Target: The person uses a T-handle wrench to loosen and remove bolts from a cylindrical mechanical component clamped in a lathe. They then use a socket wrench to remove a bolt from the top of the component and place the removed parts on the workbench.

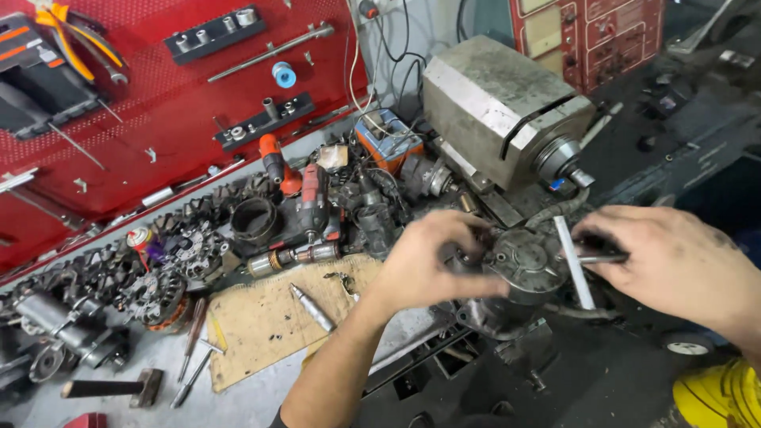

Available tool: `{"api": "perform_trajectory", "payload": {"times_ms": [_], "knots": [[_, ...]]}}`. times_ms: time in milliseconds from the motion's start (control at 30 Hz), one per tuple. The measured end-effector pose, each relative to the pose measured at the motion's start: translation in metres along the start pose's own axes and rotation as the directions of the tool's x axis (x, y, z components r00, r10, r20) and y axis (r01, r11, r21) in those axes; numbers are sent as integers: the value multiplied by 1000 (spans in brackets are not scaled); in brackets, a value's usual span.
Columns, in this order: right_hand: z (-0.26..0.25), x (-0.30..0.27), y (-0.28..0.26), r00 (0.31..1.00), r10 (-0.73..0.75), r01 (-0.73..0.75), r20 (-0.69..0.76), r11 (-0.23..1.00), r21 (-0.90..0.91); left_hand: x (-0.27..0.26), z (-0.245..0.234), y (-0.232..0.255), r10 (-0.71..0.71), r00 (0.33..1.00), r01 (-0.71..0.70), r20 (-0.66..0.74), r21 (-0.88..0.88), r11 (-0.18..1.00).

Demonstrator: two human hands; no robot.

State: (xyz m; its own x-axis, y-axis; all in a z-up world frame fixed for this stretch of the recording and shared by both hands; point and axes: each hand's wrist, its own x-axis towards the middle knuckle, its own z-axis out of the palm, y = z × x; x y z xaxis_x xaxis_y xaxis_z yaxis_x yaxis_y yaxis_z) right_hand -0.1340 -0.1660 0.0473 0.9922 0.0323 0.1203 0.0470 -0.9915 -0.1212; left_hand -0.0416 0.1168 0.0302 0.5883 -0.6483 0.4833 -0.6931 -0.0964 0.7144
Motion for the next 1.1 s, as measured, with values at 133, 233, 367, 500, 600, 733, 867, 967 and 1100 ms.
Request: {"api": "perform_trajectory", "payload": {"times_ms": [133,233,367,500,600,733,867,967,1100], "knots": [[-5,6,11,965,-114,118,238,993,-3,-6,-7,0,-51,985,22,-162,-175,984],[-13,6,-12,998,-23,27,50,997,-79,-7,3,-2,17,995,-13,94,-47,999],[-11,17,-4,969,-15,71,245,972,-223,-2,12,9,-126,988,109,-92,-178,978],[-14,21,-2,971,-43,62,235,995,-73,-2,4,18,-31,978,18,-206,-62,998],[-12,25,-2,983,-4,29,185,991,-131,-5,2,22,-74,997,74,-2,45,996],[-13,25,15,953,-157,175,258,983,-51,-13,0,39,-152,979,133,-132,-146,980],[-12,19,0,994,-12,18,111,998,-59,-11,6,28,-129,969,120,-213,-55,991],[-19,24,-6,960,65,21,271,953,-304,-6,12,17,-72,997,73,-19,69,995],[-22,18,-1,957,32,27,288,979,-200,-8,18,18,-118,990,124,-74,85,989]]}}
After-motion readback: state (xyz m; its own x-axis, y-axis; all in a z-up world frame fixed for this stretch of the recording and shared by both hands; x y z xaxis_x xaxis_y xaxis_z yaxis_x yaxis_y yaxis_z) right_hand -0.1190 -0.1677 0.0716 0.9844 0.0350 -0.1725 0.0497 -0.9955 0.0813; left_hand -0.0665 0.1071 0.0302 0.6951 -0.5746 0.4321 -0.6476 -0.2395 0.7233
